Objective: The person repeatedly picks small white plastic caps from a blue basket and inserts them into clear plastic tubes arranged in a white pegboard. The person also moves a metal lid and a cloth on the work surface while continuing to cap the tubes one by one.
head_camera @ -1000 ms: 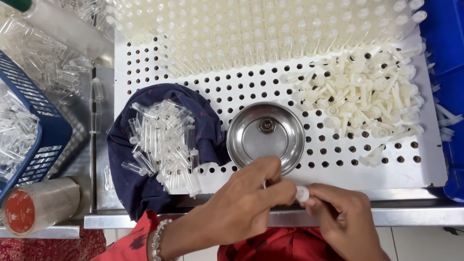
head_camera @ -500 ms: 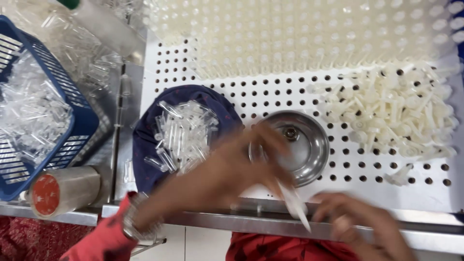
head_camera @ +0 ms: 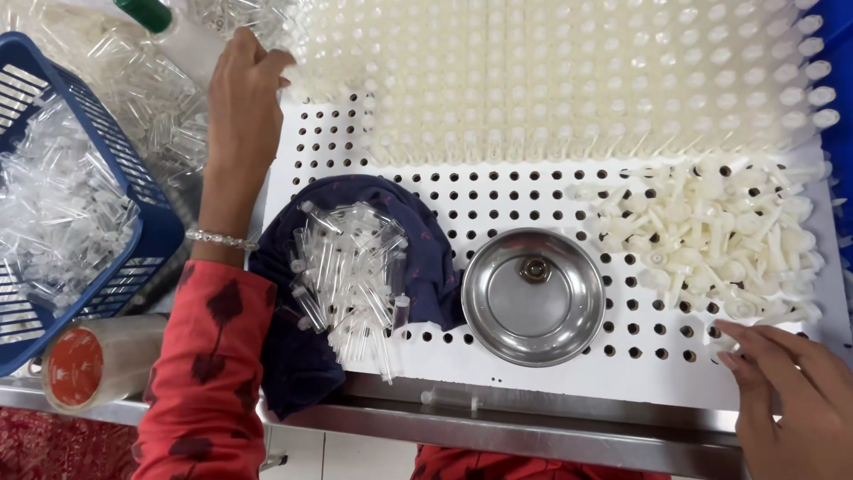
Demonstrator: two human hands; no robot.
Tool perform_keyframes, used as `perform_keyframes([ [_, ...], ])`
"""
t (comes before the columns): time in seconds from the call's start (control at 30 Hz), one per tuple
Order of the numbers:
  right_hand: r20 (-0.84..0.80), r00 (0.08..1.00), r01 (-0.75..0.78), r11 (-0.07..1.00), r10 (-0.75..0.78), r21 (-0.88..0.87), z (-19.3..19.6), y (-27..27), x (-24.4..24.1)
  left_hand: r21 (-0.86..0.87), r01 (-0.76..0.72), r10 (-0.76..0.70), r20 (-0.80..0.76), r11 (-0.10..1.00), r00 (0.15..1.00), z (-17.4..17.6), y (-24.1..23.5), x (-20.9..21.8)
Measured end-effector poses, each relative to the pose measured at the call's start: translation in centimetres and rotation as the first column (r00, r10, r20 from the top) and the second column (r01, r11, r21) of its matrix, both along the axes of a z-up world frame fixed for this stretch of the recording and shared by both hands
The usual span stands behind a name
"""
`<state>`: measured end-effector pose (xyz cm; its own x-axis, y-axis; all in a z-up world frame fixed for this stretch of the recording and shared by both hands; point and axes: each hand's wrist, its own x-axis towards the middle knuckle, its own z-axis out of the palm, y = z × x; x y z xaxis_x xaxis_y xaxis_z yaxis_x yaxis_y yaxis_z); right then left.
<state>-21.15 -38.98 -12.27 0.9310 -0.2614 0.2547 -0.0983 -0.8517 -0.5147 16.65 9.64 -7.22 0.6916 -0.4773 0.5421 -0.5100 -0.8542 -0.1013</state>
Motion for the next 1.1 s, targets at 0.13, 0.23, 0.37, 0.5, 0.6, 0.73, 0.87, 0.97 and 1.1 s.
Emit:
perform_keyframes([
  [0.13, -0.066, 0.998, -0.028, 0.983, 0.016, -0.179, 0.9, 0.5, 1.2, -0.015, 0.069, -0.068, 0.028, 0.998, 0.997, 6.3, -3.1, -5.8],
  [0.23, -0.117, 0.993, -0.015, 0.999, 0.01, -0.047, -4.8, -2.6, -2.0, -0.007, -0.027, 0.019, -0.495, 1.0, 0.869, 7.4, -2.9, -9.2],
  [0.37, -0.082, 0.995, 0.057, 0.995, -0.05, 0.085, -10.2, -5.1, -4.9, 0.065, 0.198, -0.128, -0.562, 0.978, 0.817, 6.5, -3.0, -12.2],
  [0.5, 0.008, 1.0, 0.029, 0.995, -0.029, -0.099, -7.8, -3.7, -4.2, 0.087, 0.153, -0.079, -0.558, 0.984, 0.826, 8.3, -4.1, -13.2],
  [0.6, -0.297, 0.945, 0.162, 0.984, -0.134, 0.071, -3.9, -2.3, -2.7, 0.003, 0.144, -0.12, -0.536, 0.99, 0.836, 9.3, -7.9, -14.2],
  [0.73, -0.043, 0.973, 0.214, 0.807, -0.228, 0.551, -2.4, 0.9, -2.7, -0.147, 0.429, -0.453, -0.351, 0.891, 0.82, 4.5, -14.2, -14.6],
  [0.87, -0.161, 0.978, 0.178, 0.927, -0.131, 0.331, 2.2, 4.2, -1.1, -0.058, 0.51, -0.497, -0.34, 0.858, 0.798, 1.1, -17.3, -14.2],
  [0.97, -0.248, 0.957, 0.242, 0.886, -0.151, 0.395, 1.4, 3.9, -1.5, -0.129, 0.503, -0.505, -0.433, 0.854, 0.747, 2.7, -18.7, -15.4],
  [1.1, -0.257, 0.964, 0.211, 0.768, -0.063, 0.604, 0.4, 3.8, -1.9, -0.255, 0.676, -0.722, -0.272, 0.691, 0.636, 2.4, -20.5, -20.0],
])
